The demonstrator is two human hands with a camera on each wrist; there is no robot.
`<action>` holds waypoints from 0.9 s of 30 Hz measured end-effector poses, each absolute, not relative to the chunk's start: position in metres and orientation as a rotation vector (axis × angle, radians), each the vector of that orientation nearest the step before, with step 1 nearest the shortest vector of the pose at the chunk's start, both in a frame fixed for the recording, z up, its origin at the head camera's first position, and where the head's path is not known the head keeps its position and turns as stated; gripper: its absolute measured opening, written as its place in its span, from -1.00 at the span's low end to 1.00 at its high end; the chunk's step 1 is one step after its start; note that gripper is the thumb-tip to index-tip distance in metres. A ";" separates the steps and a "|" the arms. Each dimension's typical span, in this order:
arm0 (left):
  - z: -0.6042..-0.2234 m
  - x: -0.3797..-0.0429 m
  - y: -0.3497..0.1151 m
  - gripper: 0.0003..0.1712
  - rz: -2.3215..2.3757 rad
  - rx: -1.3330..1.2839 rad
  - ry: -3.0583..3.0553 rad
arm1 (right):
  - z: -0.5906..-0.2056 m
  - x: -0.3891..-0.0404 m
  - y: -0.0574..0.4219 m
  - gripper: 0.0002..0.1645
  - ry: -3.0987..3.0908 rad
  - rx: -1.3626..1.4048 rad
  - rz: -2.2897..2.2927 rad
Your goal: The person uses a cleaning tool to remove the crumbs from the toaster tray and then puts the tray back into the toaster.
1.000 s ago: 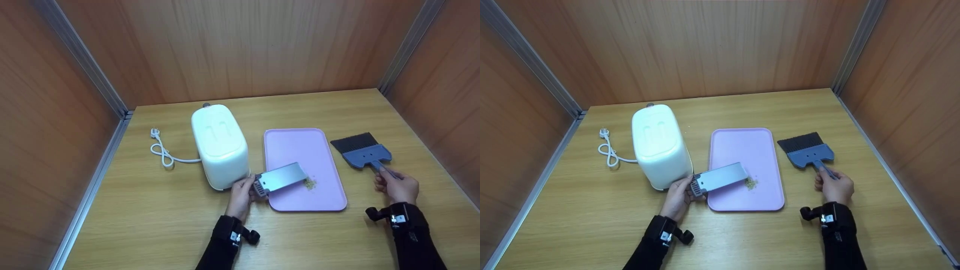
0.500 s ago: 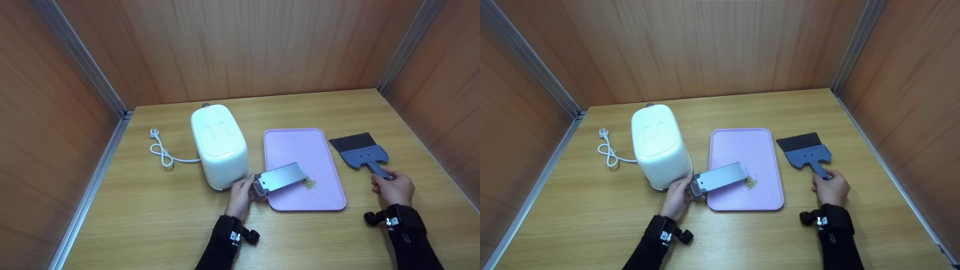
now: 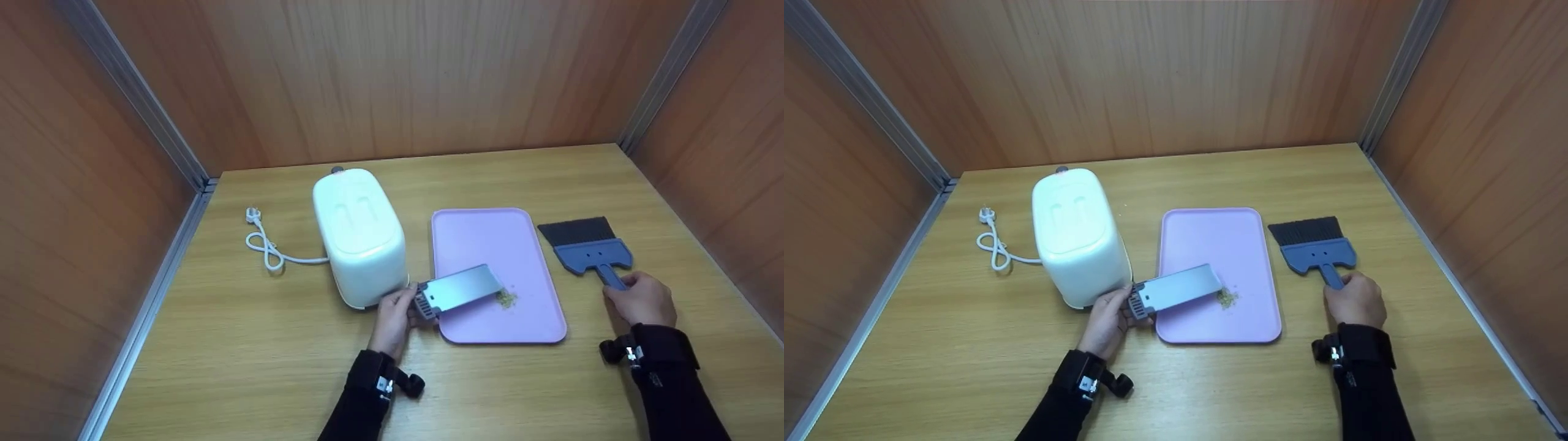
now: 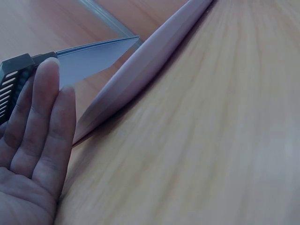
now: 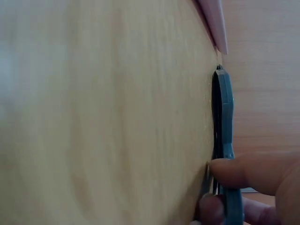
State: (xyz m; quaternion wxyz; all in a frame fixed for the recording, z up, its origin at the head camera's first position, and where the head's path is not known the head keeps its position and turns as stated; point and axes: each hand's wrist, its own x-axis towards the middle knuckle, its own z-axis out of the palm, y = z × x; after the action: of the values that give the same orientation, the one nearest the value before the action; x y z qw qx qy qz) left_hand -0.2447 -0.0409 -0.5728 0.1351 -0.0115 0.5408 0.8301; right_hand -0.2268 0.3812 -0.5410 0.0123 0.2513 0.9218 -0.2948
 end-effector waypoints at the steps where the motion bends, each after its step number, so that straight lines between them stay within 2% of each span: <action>1: -0.573 -0.245 -0.041 -0.53 2.402 -0.034 1.568 | -0.539 -0.227 0.381 -0.35 2.878 0.773 -0.882; 11: -0.571 -0.244 -0.040 -0.55 2.407 -0.050 1.560 | -0.526 -0.232 0.382 -0.40 2.873 0.699 -0.726; 27: -0.572 -0.244 -0.040 -0.53 2.423 -0.017 1.552 | -0.525 -0.232 0.380 -0.31 2.894 0.693 -0.752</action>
State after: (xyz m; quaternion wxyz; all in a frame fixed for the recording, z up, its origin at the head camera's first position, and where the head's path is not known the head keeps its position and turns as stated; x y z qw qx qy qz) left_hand -0.2442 -0.0402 -0.5724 0.1320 -0.0059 0.5346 0.8347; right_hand -0.2316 0.3797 -0.5250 0.0363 0.2257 0.9422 -0.2448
